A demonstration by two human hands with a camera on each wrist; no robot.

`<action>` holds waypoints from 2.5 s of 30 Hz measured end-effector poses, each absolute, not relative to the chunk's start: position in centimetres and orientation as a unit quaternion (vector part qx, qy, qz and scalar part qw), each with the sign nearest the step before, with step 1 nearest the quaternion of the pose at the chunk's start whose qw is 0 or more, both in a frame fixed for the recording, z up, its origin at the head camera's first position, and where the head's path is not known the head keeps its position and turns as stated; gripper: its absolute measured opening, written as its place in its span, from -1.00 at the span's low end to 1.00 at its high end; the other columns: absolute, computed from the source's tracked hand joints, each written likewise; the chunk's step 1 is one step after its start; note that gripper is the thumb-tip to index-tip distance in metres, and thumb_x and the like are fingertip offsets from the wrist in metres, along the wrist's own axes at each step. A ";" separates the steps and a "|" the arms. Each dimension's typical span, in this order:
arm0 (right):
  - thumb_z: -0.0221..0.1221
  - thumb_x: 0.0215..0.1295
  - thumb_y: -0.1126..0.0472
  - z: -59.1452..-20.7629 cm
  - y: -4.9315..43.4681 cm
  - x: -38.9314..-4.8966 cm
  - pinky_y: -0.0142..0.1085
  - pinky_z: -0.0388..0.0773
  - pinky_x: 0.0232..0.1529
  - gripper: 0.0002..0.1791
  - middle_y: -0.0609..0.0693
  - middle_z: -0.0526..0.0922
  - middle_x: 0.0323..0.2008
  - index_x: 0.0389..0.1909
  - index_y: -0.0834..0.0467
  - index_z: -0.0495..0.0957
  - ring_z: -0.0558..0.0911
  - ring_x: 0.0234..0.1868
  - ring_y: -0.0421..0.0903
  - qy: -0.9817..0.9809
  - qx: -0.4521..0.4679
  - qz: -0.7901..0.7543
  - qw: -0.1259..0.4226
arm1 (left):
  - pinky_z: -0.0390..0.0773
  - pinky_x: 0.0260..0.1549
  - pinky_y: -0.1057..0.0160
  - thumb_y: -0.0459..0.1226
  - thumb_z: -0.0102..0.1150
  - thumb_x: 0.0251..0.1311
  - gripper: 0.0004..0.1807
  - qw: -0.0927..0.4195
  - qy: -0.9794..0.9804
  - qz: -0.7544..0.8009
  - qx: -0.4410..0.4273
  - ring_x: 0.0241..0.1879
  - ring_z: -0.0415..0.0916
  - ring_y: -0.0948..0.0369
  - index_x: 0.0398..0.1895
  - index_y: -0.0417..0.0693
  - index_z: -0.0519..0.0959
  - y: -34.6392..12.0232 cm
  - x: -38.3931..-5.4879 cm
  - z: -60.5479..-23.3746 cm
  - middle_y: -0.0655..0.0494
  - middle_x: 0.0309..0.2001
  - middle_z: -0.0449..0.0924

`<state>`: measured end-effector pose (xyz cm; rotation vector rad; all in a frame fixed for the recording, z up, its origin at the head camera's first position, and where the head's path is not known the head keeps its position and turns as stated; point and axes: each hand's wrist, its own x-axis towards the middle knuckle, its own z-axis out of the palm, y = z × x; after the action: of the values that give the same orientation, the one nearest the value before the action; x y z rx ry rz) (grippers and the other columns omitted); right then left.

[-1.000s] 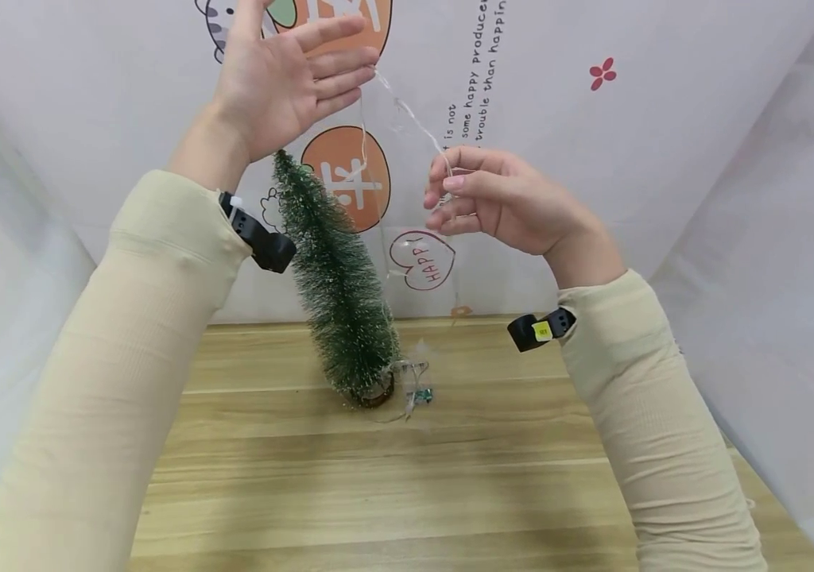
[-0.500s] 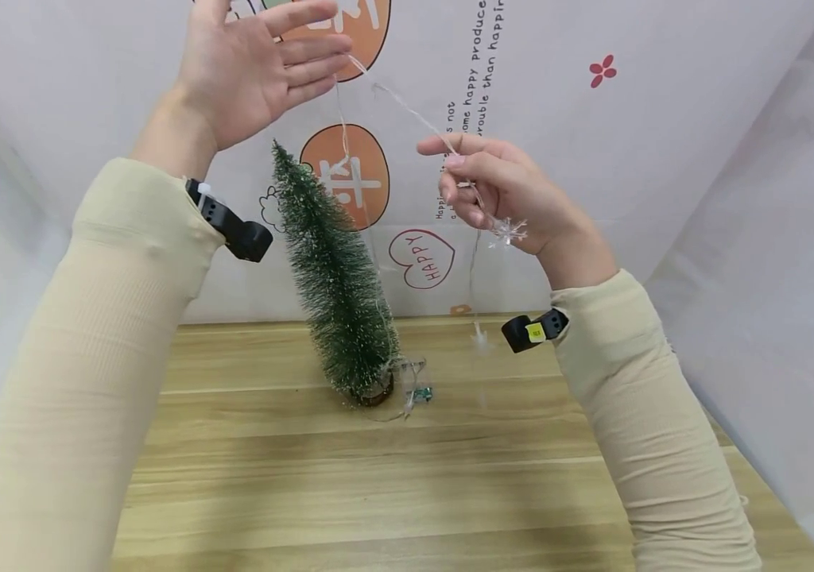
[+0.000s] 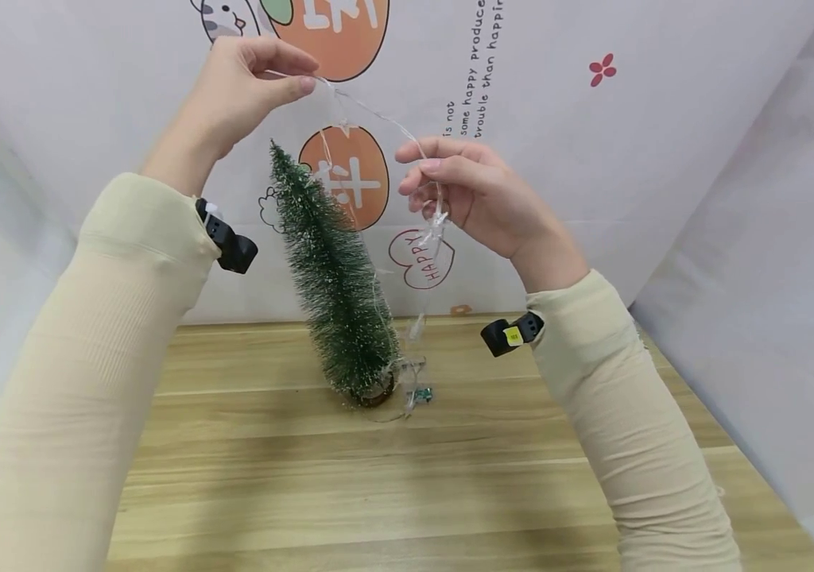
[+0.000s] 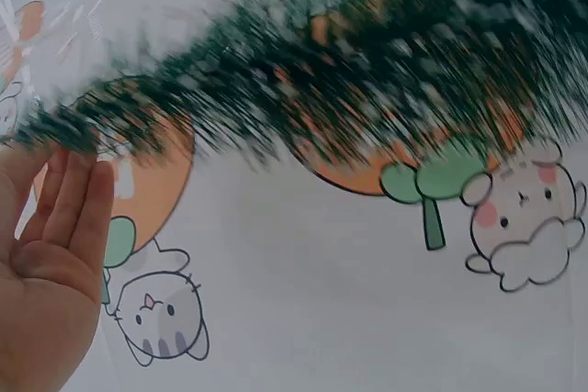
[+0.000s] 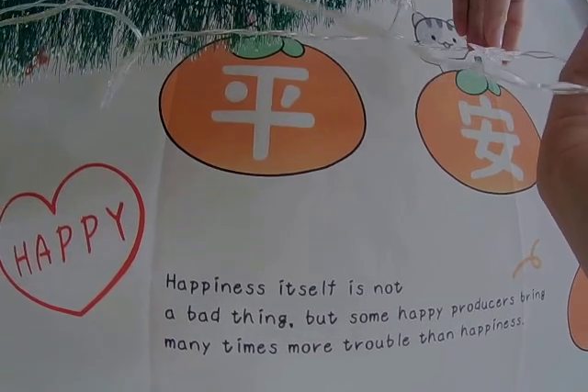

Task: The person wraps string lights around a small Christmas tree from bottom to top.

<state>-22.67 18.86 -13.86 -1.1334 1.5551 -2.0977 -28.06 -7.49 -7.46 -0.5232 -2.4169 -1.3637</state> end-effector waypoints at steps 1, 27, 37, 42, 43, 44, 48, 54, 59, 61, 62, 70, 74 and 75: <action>-0.17 0.44 0.37 -13.9 18.7 -22.7 -0.47 0.55 -0.32 -0.74 -0.04 0.70 -0.44 -0.14 0.24 0.51 0.61 -0.41 -0.18 0.540 -0.392 -0.731 0.144 | 0.45 0.12 0.41 -0.20 0.15 0.28 -0.71 0.164 -0.849 -0.470 -0.180 -0.09 0.49 0.38 0.03 -0.03 0.61 -7.6 -28.1 -7.5 0.29 -0.14 0.61; -0.06 0.46 0.26 -13.3 15.0 -22.1 -0.52 0.40 -0.58 -0.85 -0.04 0.71 -0.37 -0.18 0.20 0.49 0.43 -0.67 -0.21 0.570 -0.276 -0.765 0.115 | 0.63 -0.07 0.39 -0.21 0.01 0.37 -0.65 0.073 -0.745 -0.659 -0.077 -0.22 0.65 0.29 0.16 -0.11 0.40 -11.4 -29.1 -10.1 0.23 -0.28 0.63; -0.07 0.47 0.28 -13.6 11.6 -22.0 -0.51 0.31 -0.61 -0.78 -0.09 0.61 -0.45 -0.24 0.07 0.56 0.42 -0.65 -0.25 0.584 -0.252 -0.762 0.122 | 0.67 -0.26 0.46 -0.26 0.01 0.37 -0.73 0.015 -0.672 -0.736 -0.083 -0.11 0.64 0.22 0.07 -0.13 0.37 -13.2 -29.4 -12.2 0.10 -0.20 0.60; -0.09 0.47 0.31 -14.0 9.9 -21.9 -0.53 0.29 -0.63 -0.76 -0.10 0.59 -0.48 -0.24 0.06 0.56 0.42 -0.65 -0.27 0.583 -0.266 -0.756 0.133 | 0.67 -0.16 0.41 -0.31 0.01 0.36 -0.88 -0.006 -0.640 -0.763 -0.089 -0.19 0.63 0.26 -0.09 -0.07 0.37 -13.9 -29.4 -13.1 0.09 -0.11 0.52; -0.10 0.47 0.32 -14.1 9.6 -21.9 -0.53 0.30 -0.62 -0.75 -0.10 0.58 -0.48 -0.23 0.06 0.56 0.41 -0.64 -0.26 0.582 -0.270 -0.754 0.139 | 0.66 -0.13 0.40 -0.32 0.02 0.35 -0.88 -0.008 -0.636 -0.766 -0.090 -0.21 0.63 0.27 -0.10 -0.07 0.37 -14.0 -29.3 -13.4 0.08 -0.09 0.50; -0.10 0.47 0.32 -14.3 9.4 -21.9 -0.53 0.31 -0.62 -0.74 -0.10 0.58 -0.48 -0.23 0.05 0.56 0.41 -0.65 -0.26 0.585 -0.273 -0.750 0.142 | 0.66 -0.12 0.40 -0.32 0.03 0.35 -0.88 -0.009 -0.634 -0.768 -0.090 -0.22 0.63 0.28 -0.11 -0.07 0.38 -14.2 -29.3 -13.6 0.08 -0.08 0.48; -0.11 0.47 0.31 -14.8 8.4 -21.6 -0.53 0.33 -0.61 -0.72 -0.12 0.58 -0.49 -0.23 0.01 0.58 0.42 -0.64 -0.26 0.602 -0.281 -0.732 0.153 | 0.64 -0.07 0.40 -0.31 0.07 0.32 -0.85 -0.007 -0.635 -0.767 -0.094 -0.21 0.62 0.29 -0.09 -0.07 0.39 -14.7 -29.2 -14.5 0.06 -0.03 0.43; -0.08 0.46 0.31 -15.8 7.6 -21.4 -0.51 0.33 -0.59 -0.75 -0.14 0.58 -0.51 -0.19 0.03 0.58 0.43 -0.62 -0.26 0.628 -0.281 -0.705 0.169 | 0.64 -0.18 0.48 -0.30 0.07 0.32 -0.87 -0.002 -0.652 -0.752 -0.093 -0.16 0.57 0.28 -0.11 -0.05 0.43 -15.2 -29.0 -16.3 0.07 0.03 0.43; -0.04 0.44 0.28 -16.8 7.2 -21.4 -0.47 0.33 -0.55 -0.80 -0.13 0.56 -0.49 -0.12 0.09 0.56 0.42 -0.59 -0.25 0.662 -0.270 -0.674 0.186 | 0.62 -0.20 0.51 -0.27 0.05 0.34 -0.83 0.008 -0.679 -0.729 -0.089 -0.23 0.47 0.30 -0.06 -0.08 0.43 -15.4 -28.9 -17.9 0.14 -0.03 0.44; -0.02 0.43 0.27 -17.3 7.1 -21.5 -0.46 0.33 -0.53 -0.81 -0.12 0.56 -0.49 -0.11 0.10 0.56 0.41 -0.58 -0.24 0.672 -0.266 -0.663 0.194 | 0.62 -0.21 0.51 -0.26 0.05 0.34 -0.77 0.006 -0.679 -0.729 -0.087 -0.29 0.47 0.32 0.00 -0.13 0.42 -15.5 -28.8 -18.4 0.16 -0.12 0.46; -0.01 0.43 0.27 -17.5 7.0 -21.5 -0.45 0.33 -0.52 -0.82 -0.12 0.56 -0.49 -0.12 0.08 0.56 0.41 -0.58 -0.24 0.676 -0.264 -0.659 0.198 | 0.62 -0.21 0.51 -0.26 0.05 0.35 -0.76 0.005 -0.680 -0.728 -0.086 -0.31 0.49 0.34 0.02 -0.13 0.42 -15.6 -28.8 -18.7 0.16 -0.16 0.48; -0.02 0.43 0.30 -19.3 6.8 -21.4 -0.45 0.35 -0.54 -0.78 -0.13 0.56 -0.52 -0.04 0.19 0.55 0.42 -0.60 -0.24 0.683 -0.264 -0.642 0.227 | 0.59 -0.29 0.52 -0.22 -0.11 0.43 -0.74 -0.032 -0.658 -0.747 -0.082 -0.29 0.58 0.35 0.08 -0.13 0.38 -16.2 -28.5 -20.3 0.20 -0.17 0.55; -0.01 0.43 0.29 -20.2 6.8 -21.5 -0.45 0.37 -0.53 -0.78 -0.14 0.55 -0.51 -0.03 0.22 0.53 0.43 -0.58 -0.24 0.690 -0.259 -0.632 0.239 | 0.59 -0.27 0.51 -0.08 -0.21 0.46 -0.55 -0.052 -0.663 -0.742 -0.080 -0.25 0.59 0.36 0.23 -0.20 0.28 -16.3 -28.5 -20.8 0.13 -0.02 0.49; -0.01 0.43 0.29 -20.5 6.8 -21.5 -0.45 0.37 -0.52 -0.77 -0.15 0.55 -0.50 -0.01 0.24 0.52 0.43 -0.58 -0.24 0.691 -0.260 -0.629 0.243 | 0.59 -0.26 0.50 -0.06 -0.20 0.46 -0.52 -0.056 -0.663 -0.743 -0.079 -0.25 0.60 0.35 0.24 -0.21 0.28 -16.3 -28.5 -20.9 0.11 0.01 0.49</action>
<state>-21.54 6.79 -20.47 -0.7118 1.8892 -1.7182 -28.47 -16.32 -20.87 -0.2564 -2.1592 -2.4193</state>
